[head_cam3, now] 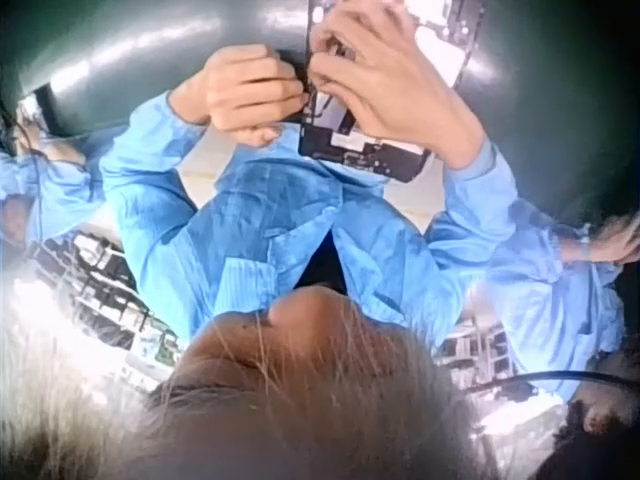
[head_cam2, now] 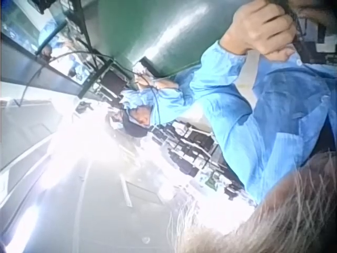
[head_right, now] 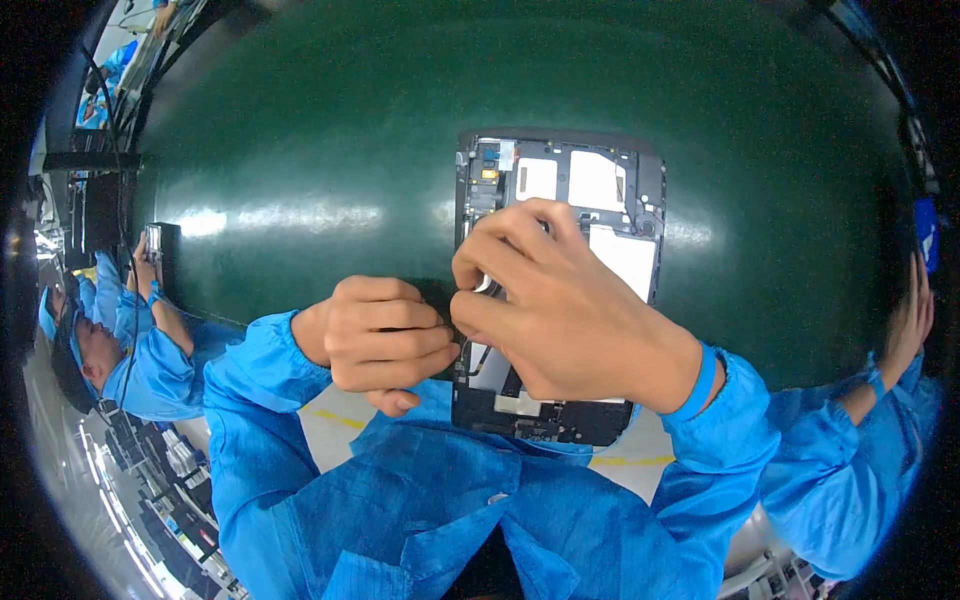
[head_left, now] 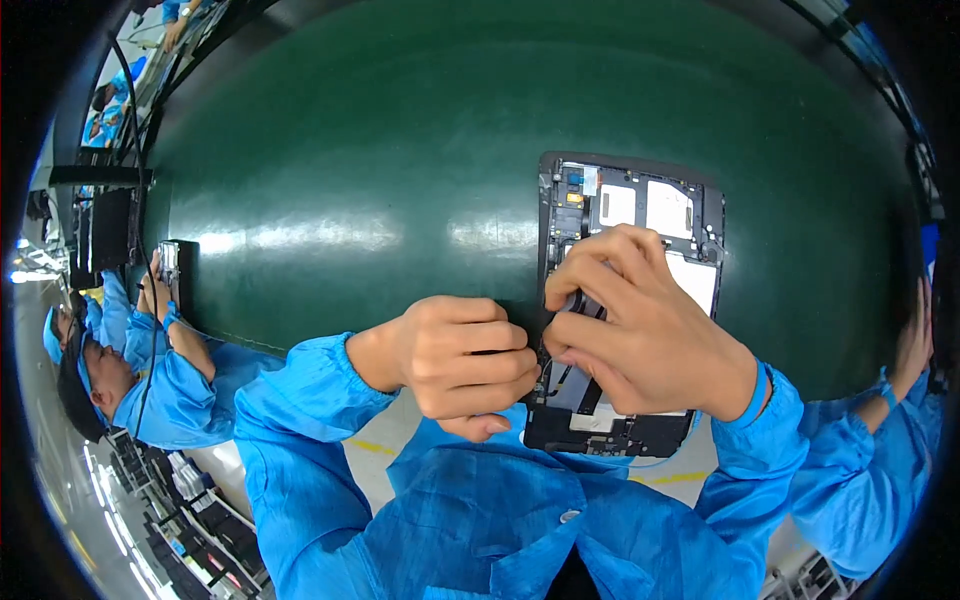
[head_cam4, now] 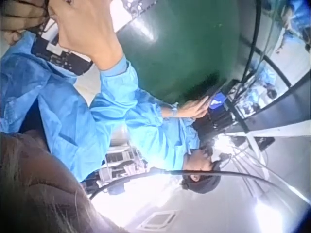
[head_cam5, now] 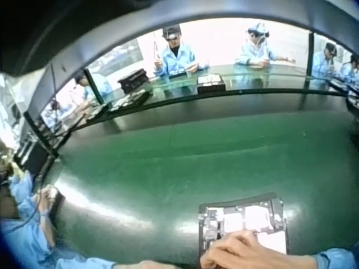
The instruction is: The person assembles tablet devices on an assembly line by connecting ribbon cables and pressing internal components into tablet casings by hand, then moves the assembled tablets down the conveyor belt and receives new ones.
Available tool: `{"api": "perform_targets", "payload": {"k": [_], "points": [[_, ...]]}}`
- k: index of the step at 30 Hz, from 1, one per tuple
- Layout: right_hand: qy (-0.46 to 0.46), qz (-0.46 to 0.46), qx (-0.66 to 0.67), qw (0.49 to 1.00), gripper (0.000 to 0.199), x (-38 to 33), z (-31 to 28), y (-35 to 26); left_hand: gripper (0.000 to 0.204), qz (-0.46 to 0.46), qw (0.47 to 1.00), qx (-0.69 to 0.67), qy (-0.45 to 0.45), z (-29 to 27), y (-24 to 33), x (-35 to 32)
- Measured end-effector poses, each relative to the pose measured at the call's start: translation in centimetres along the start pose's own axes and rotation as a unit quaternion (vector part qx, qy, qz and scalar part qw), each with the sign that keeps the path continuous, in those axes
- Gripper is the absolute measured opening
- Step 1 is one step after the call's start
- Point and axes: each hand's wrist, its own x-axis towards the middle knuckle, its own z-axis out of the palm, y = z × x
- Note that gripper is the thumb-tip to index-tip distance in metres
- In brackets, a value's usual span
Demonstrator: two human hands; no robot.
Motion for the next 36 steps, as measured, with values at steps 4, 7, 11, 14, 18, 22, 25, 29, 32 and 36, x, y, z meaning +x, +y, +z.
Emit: {"api": "perform_targets", "payload": {"k": [4, 7, 11, 14, 18, 22, 25, 29, 32, 36], "points": [[-0.001, 0.003, -0.004, 1.0, 0.024, -0.1, 0.1, -0.1, 0.05, 0.008, 1.0, -0.008, -0.004, 0.1, -0.1, 0.2], [-0.006, 0.002, -0.018, 1.0, 0.025, -0.3, 0.1, -0.1, 0.052, 0.012, 1.0, -0.012, -0.005, 0.1, -0.1, 0.2], [-0.006, 0.001, -0.025, 1.0, 0.025, -0.4, -0.3, -0.3, 0.053, 0.022, 1.0, -0.005, -0.014, 0.0, -0.1, 0.3], [0.037, 0.003, -0.077, 0.996, 0.023, -0.6, -0.6, -0.1, 0.052, 0.029, 0.999, -0.011, -0.011, 0.4, -0.1, 1.0], [0.082, -0.011, -0.12, 0.989, 0.025, -0.8, -0.6, 0.1, 0.037, 0.009, 1.0, -0.028, 0.0, 0.8, 0.0, 1.4], [0.073, -0.021, -0.169, 0.983, 0.017, -0.9, -0.7, 0.4, 0.048, 0.011, 1.0, -0.025, -0.016, 0.7, 0.2, 1.6], [0.099, 0.002, -0.15, 0.984, 0.024, -0.9, -0.4, 0.5, 0.047, 0.008, 1.0, -0.022, -0.02, 0.9, 0.2, 1.4], [0.127, -0.014, -0.167, 0.978, 0.024, -0.9, 0.1, 0.8, 0.046, 0.037, 0.999, 0.023, -0.029, 1.0, 0.2, 1.1], [0.144, -0.037, -0.154, 0.977, 0.028, -1.3, 0.0, 1.3, 0.048, 0.04, 0.998, 0.036, -0.017, 1.1, 0.2, 1.4], [0.19, -0.052, -0.096, 0.976, 0.032, -1.4, 0.6, 1.0, 0.051, -0.002, 0.998, 0.042, -0.036, 0.4, -0.3, 1.7]]}}
